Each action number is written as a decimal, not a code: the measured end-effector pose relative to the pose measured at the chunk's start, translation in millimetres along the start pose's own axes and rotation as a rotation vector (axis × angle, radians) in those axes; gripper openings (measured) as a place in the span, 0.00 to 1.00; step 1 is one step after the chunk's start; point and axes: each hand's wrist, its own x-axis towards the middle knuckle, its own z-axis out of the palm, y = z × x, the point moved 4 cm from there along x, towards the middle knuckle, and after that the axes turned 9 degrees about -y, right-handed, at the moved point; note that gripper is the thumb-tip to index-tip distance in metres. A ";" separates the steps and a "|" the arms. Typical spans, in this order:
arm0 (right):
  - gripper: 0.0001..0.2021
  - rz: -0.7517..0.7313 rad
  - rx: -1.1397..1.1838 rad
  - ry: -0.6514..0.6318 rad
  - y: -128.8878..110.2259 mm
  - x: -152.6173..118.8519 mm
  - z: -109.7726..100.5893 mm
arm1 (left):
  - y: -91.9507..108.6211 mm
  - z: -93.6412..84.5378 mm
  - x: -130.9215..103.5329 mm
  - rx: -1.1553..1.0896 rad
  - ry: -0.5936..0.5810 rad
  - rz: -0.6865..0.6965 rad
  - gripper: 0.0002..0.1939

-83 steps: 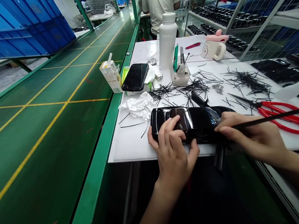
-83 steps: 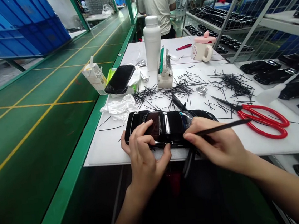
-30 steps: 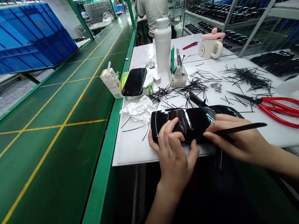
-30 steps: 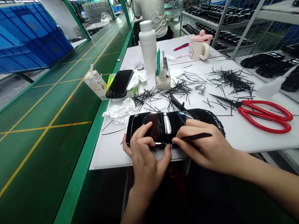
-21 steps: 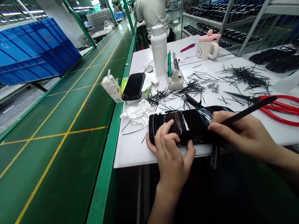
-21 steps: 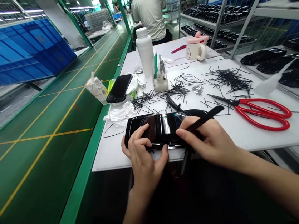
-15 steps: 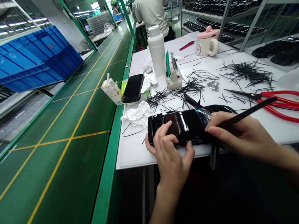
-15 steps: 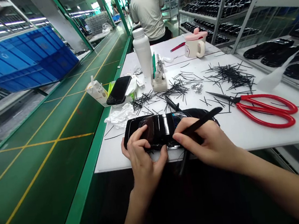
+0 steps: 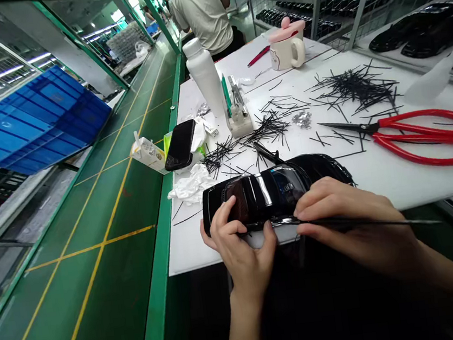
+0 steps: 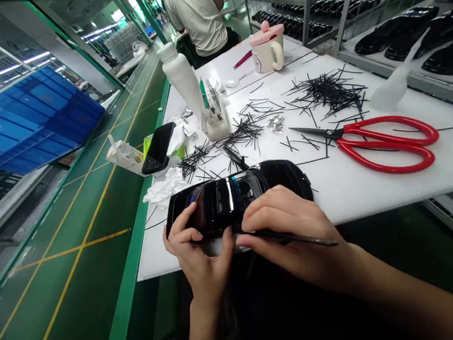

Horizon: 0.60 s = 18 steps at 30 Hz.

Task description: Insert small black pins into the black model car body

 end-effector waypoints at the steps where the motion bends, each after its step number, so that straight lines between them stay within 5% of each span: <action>1: 0.05 -0.014 -0.011 0.001 -0.4 1.8 0.6 | 0.0 -0.3 0.3 -0.001 -0.004 0.001 0.19; 18: 0.04 0.016 -0.060 0.068 2.4 8.9 8.7 | 1.7 -0.2 1.3 -0.011 -0.023 -0.011 0.18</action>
